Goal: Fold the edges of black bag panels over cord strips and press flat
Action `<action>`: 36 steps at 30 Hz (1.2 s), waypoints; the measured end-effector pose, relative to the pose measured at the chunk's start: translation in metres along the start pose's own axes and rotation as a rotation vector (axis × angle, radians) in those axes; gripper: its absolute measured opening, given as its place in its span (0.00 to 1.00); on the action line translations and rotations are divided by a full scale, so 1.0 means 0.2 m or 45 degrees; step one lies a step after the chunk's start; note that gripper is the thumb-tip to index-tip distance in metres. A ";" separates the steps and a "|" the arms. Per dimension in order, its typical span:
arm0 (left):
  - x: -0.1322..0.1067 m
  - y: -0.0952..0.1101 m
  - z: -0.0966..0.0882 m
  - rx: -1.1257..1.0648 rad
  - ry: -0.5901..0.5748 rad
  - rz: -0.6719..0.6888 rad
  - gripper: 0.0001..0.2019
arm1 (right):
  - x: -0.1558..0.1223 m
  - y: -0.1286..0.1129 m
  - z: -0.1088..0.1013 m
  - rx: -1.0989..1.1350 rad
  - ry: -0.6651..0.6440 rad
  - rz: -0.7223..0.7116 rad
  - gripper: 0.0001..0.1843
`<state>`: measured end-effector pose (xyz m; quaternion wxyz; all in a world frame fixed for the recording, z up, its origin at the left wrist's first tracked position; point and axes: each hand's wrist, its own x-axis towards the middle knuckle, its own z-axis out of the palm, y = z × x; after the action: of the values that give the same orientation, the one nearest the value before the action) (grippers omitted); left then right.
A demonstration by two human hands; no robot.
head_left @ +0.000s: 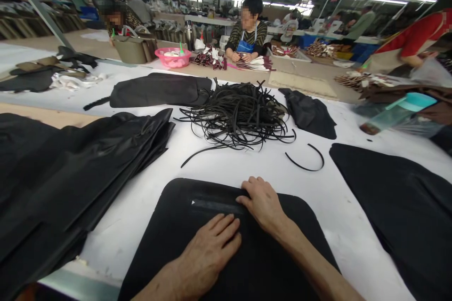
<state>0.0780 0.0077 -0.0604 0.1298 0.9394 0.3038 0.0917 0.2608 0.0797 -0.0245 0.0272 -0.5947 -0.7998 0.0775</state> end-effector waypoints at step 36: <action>0.32 0.12 -0.09 -0.643 0.143 -0.443 0.21 | -0.17 0.08 -0.25 -0.190 0.636 -0.427 0.15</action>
<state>0.1373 0.0297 -0.0292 0.3557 0.8049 0.4344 0.1923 0.2918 0.0561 0.0239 0.1914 -0.4552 -0.8589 -0.1355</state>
